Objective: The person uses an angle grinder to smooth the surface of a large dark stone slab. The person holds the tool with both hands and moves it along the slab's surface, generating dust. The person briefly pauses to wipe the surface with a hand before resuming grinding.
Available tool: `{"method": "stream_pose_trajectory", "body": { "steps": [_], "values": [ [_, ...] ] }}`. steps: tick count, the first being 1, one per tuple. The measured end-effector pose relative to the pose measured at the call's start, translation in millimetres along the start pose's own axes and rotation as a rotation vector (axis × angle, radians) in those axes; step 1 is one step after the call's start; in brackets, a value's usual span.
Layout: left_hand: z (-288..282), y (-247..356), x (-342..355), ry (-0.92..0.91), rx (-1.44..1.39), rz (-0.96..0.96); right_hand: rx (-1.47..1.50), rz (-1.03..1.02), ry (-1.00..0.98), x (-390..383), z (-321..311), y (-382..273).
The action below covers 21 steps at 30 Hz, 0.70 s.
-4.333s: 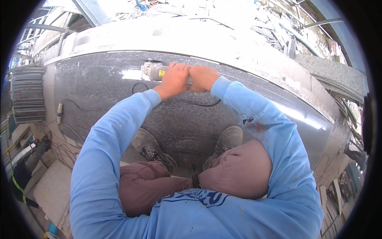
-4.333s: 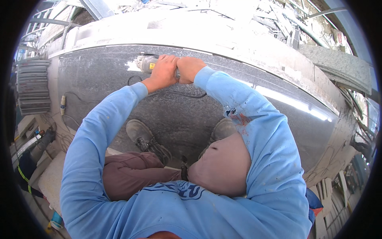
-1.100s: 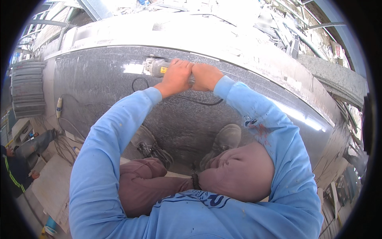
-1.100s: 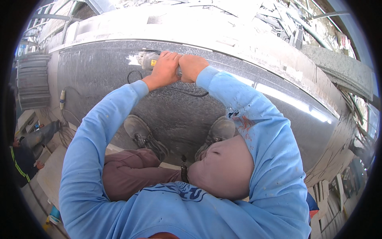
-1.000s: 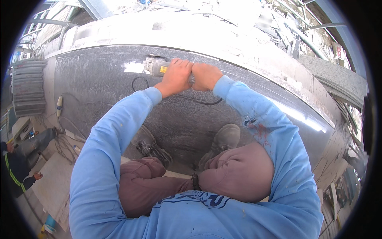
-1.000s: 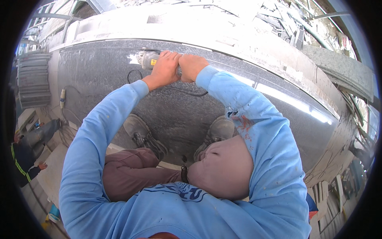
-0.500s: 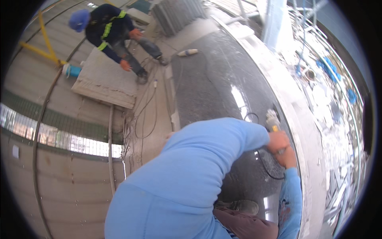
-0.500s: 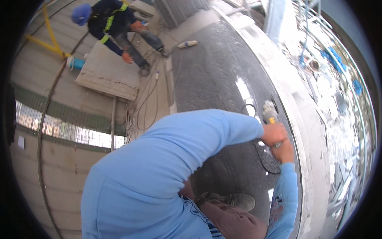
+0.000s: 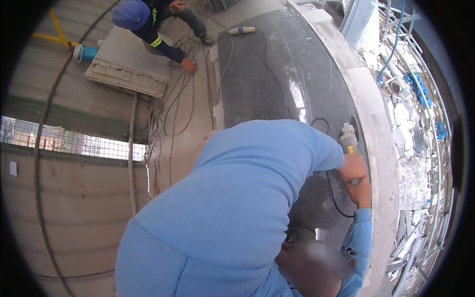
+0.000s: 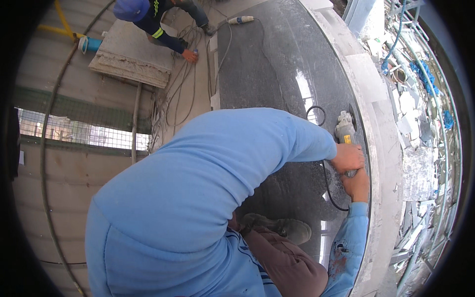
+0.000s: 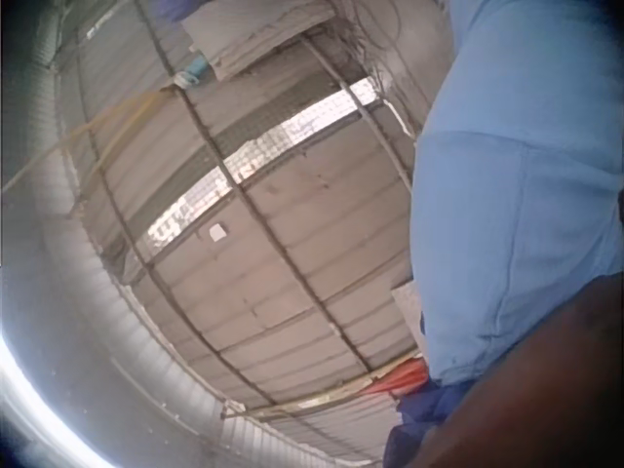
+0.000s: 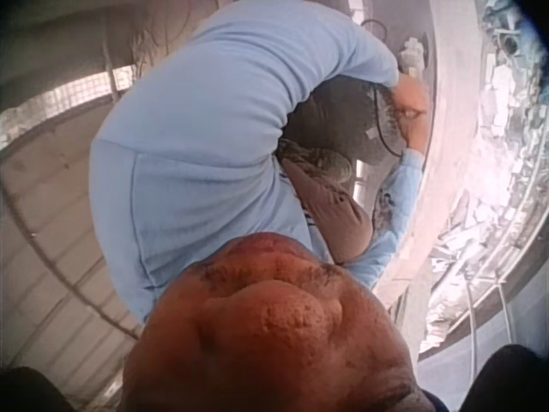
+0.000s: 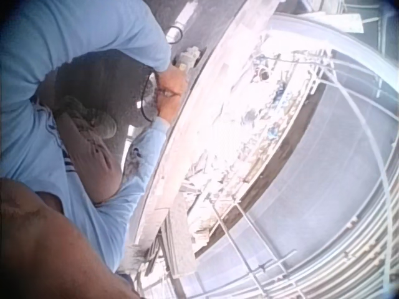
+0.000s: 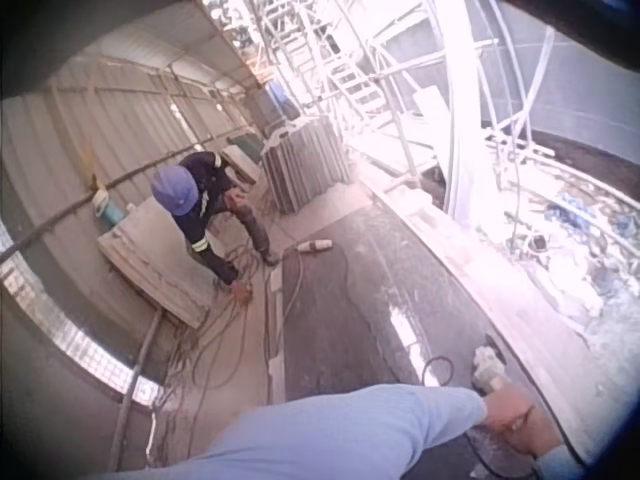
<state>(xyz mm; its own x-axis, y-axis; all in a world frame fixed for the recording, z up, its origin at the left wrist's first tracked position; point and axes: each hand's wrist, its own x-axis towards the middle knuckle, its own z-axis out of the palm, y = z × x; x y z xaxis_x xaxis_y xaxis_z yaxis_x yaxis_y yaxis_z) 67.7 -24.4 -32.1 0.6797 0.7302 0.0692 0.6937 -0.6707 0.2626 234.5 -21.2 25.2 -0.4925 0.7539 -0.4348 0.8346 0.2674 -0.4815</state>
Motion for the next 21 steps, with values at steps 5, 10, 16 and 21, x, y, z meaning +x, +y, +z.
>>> {"method": "stream_pose_trajectory", "body": {
  "steps": [5, 10, 16, 21],
  "values": [
    [-3, -12, -3, 0.004, 0.009, -0.006, 0.008, 0.013, 0.027, 16, 9, -2],
    [0, -27, -14, 0.0, 0.056, -0.024, -0.022, -0.005, -0.005, 27, 10, -15],
    [-3, -11, -3, 0.03, 0.003, 0.0, 0.008, 0.061, -0.007, 8, -6, -16],
    [-3, 6, -2, 0.062, -0.025, 0.017, -0.007, 0.05, 0.014, -7, -2, -3]
  ]
}}
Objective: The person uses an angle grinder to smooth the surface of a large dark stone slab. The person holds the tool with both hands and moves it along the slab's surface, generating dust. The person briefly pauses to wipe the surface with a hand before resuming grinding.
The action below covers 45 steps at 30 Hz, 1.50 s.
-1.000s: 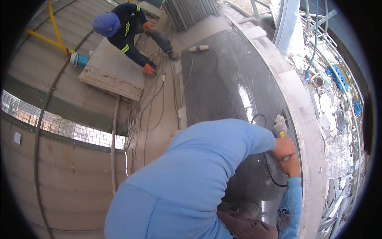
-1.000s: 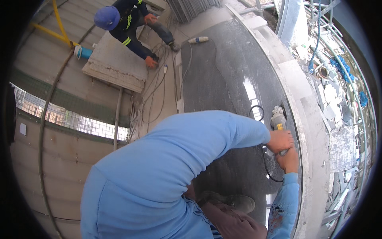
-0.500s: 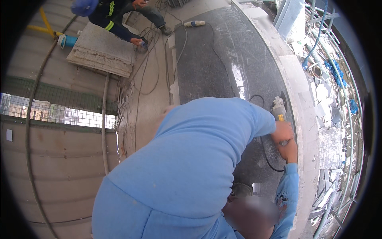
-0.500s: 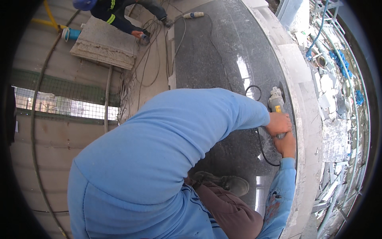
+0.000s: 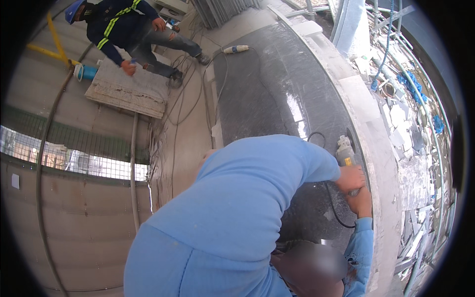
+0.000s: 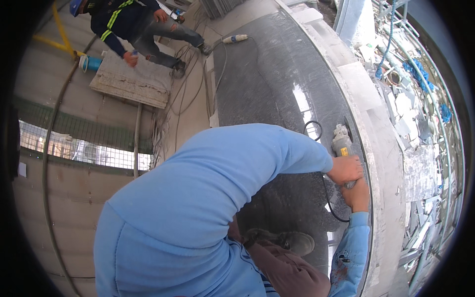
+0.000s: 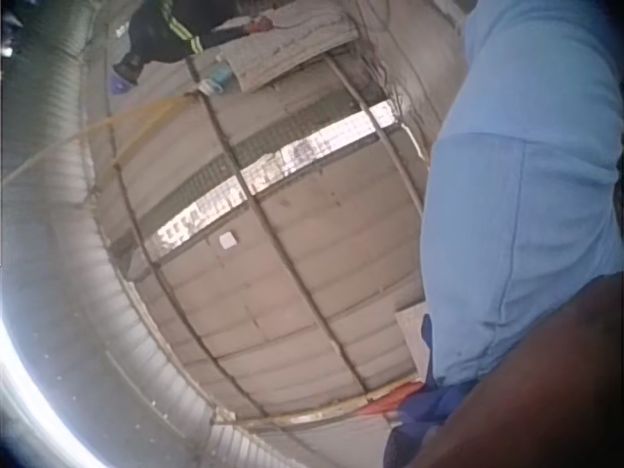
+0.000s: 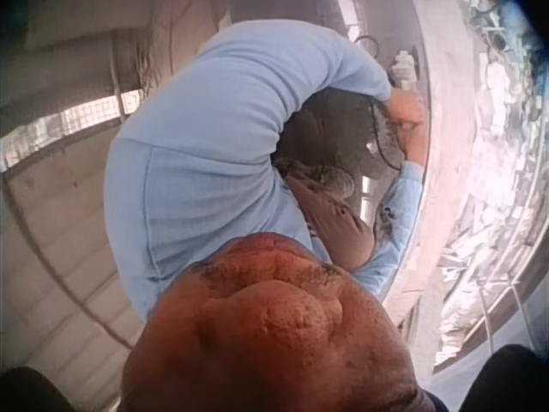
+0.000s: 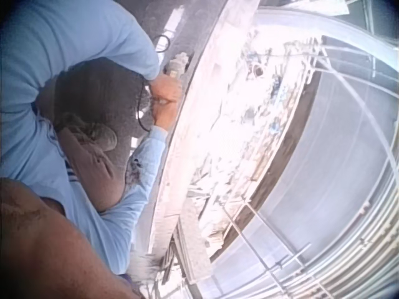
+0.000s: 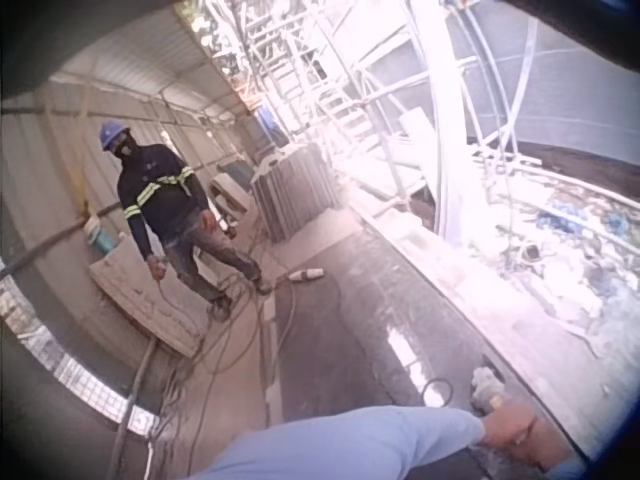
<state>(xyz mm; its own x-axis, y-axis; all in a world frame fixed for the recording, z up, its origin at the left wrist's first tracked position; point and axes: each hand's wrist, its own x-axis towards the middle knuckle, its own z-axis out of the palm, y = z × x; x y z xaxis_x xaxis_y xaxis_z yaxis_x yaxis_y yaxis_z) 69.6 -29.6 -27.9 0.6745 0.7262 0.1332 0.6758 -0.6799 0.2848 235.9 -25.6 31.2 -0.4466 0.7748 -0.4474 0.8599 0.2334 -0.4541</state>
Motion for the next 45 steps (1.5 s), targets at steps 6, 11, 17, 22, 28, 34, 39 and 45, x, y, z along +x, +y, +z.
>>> {"method": "stream_pose_trajectory", "body": {
  "steps": [6, 11, 17, 22, 28, 34, 39, 45],
  "values": [
    [-1, -8, -4, -0.001, -0.056, -0.02, 0.014, -0.032, 0.001, 7, 5, -2],
    [-6, -27, -2, -0.046, -0.016, -0.017, 0.068, -0.129, 0.061, 35, 21, 6],
    [-13, -20, -16, -0.014, -0.088, -0.043, 0.004, -0.066, 0.002, 26, 22, -3],
    [-16, -9, 4, -0.134, -0.119, -0.031, -0.015, 0.034, -0.03, 1, -3, -1],
    [-14, -8, 3, -0.179, -0.092, -0.045, -0.034, 0.077, -0.09, 4, -2, -5],
    [-12, -21, 0, -0.141, -0.094, -0.041, -0.018, 0.065, -0.085, 14, 0, -10],
    [-16, -14, 3, -0.208, -0.062, -0.062, -0.028, 0.067, -0.108, 13, 1, -4],
    [-18, 1, 8, -0.158, -0.105, -0.026, -0.016, 0.084, -0.078, -10, -10, -3]
  ]
}}
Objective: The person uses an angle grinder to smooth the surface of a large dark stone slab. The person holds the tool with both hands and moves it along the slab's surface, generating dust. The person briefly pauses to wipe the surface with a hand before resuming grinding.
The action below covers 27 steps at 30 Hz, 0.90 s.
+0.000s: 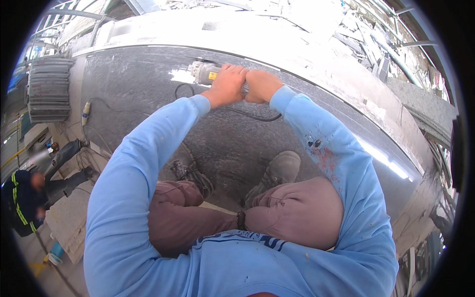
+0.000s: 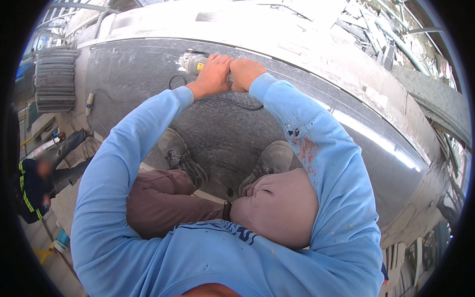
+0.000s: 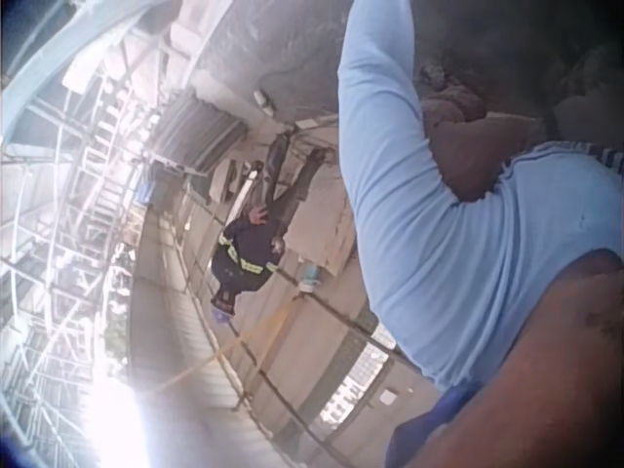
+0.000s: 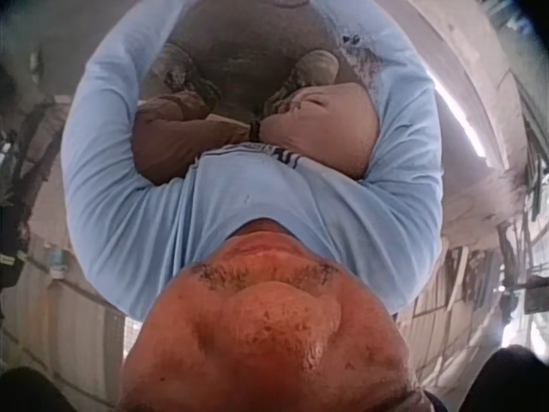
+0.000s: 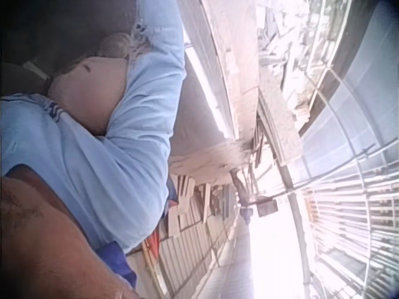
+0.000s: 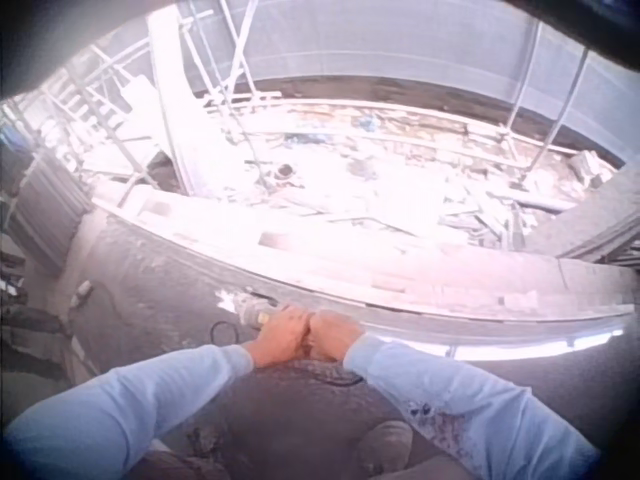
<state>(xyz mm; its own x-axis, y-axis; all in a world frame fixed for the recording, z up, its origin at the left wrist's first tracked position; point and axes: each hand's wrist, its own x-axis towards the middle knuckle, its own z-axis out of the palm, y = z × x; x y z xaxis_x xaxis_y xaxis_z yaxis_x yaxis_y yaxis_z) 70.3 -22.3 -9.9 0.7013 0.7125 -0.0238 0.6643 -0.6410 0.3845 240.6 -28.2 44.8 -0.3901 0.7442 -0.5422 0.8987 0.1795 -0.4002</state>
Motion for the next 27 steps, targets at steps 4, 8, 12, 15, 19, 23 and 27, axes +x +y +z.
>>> {"method": "stream_pose_trajectory", "body": {
  "steps": [4, 8, 12, 15, 19, 23, 27],
  "values": [
    [-1, 0, -3, 0.019, -0.031, 0.011, 0.009, 0.008, -0.026, -1, -2, -3],
    [-5, -7, -4, 0.013, -0.01, 0.011, 0.021, -0.018, -0.025, 13, 4, -4],
    [-2, -21, -5, -0.006, 0.006, 0.006, 0.039, -0.021, -0.017, 27, 10, -7],
    [-3, -26, -6, -0.01, 0.001, 0.009, 0.05, -0.019, -0.028, 33, 12, -7],
    [-5, -21, -7, 0.008, -0.017, 0.008, 0.026, -0.038, -0.011, 29, 10, -7],
    [-6, -11, -4, 0.026, -0.019, 0.041, 0.028, 0.002, -0.044, 4, -10, -11],
    [-5, 0, 0, 0.02, -0.026, 0.039, 0.012, 0.029, -0.034, -4, -9, -6]
  ]
}}
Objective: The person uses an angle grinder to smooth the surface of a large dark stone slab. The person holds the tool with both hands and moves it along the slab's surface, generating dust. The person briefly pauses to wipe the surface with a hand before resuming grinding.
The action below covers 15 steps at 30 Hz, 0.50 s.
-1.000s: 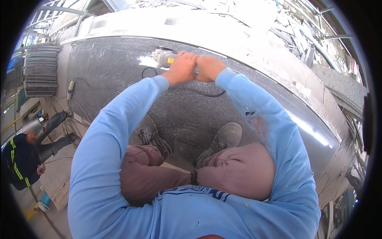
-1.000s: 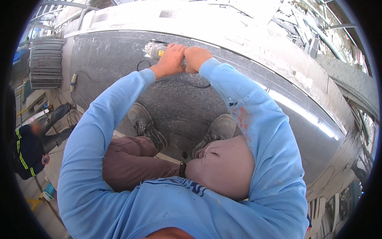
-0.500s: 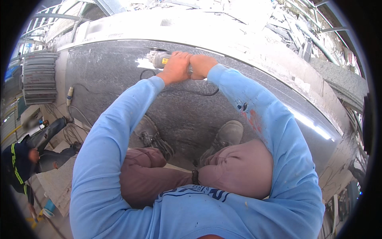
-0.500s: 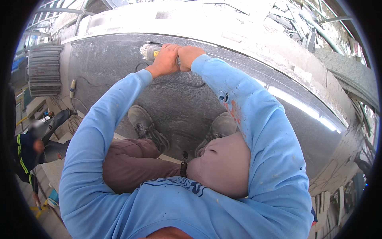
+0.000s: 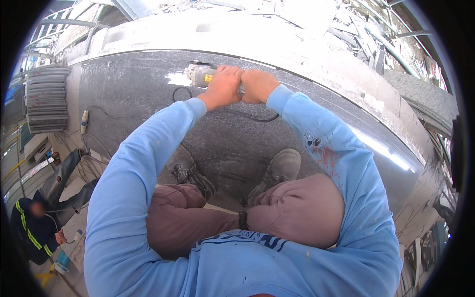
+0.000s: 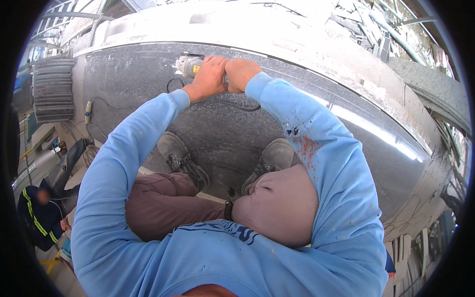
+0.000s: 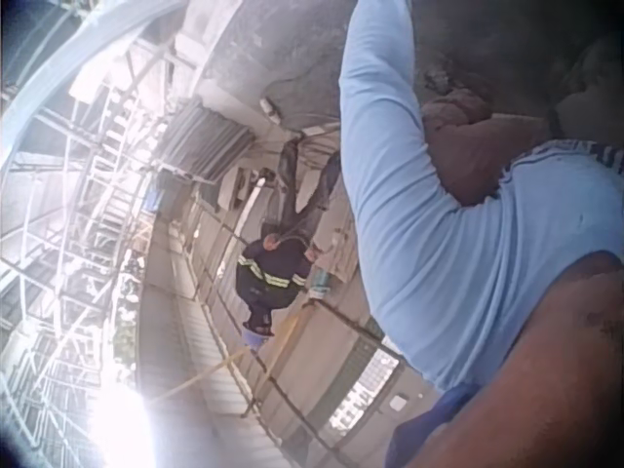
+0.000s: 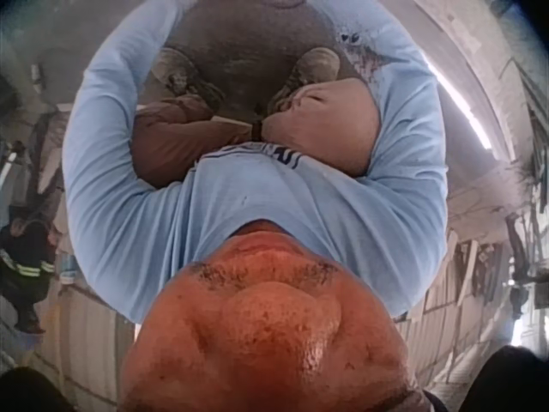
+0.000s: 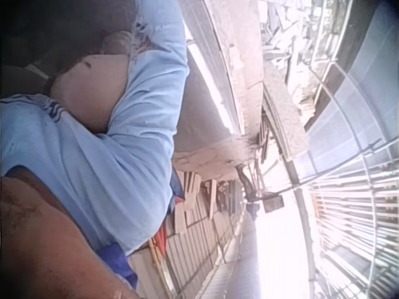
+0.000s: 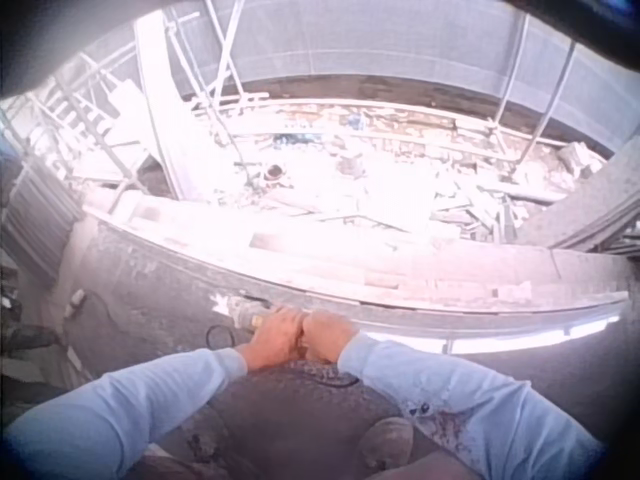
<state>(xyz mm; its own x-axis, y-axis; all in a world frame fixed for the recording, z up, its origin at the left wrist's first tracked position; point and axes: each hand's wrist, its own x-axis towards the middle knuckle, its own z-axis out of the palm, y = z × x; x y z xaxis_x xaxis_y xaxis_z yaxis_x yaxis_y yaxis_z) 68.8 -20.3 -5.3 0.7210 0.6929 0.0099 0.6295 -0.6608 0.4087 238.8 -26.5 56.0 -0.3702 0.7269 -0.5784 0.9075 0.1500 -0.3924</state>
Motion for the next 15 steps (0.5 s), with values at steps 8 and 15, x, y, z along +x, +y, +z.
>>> {"method": "stream_pose_trajectory", "body": {
  "steps": [8, 15],
  "values": [
    [0, -14, -6, -0.009, 0.0, -0.02, 0.028, -0.036, 0.018, 23, 15, -3],
    [-2, -27, -6, -0.062, 0.011, -0.043, 0.005, -0.04, -0.019, 31, 7, -7]
  ]
}}
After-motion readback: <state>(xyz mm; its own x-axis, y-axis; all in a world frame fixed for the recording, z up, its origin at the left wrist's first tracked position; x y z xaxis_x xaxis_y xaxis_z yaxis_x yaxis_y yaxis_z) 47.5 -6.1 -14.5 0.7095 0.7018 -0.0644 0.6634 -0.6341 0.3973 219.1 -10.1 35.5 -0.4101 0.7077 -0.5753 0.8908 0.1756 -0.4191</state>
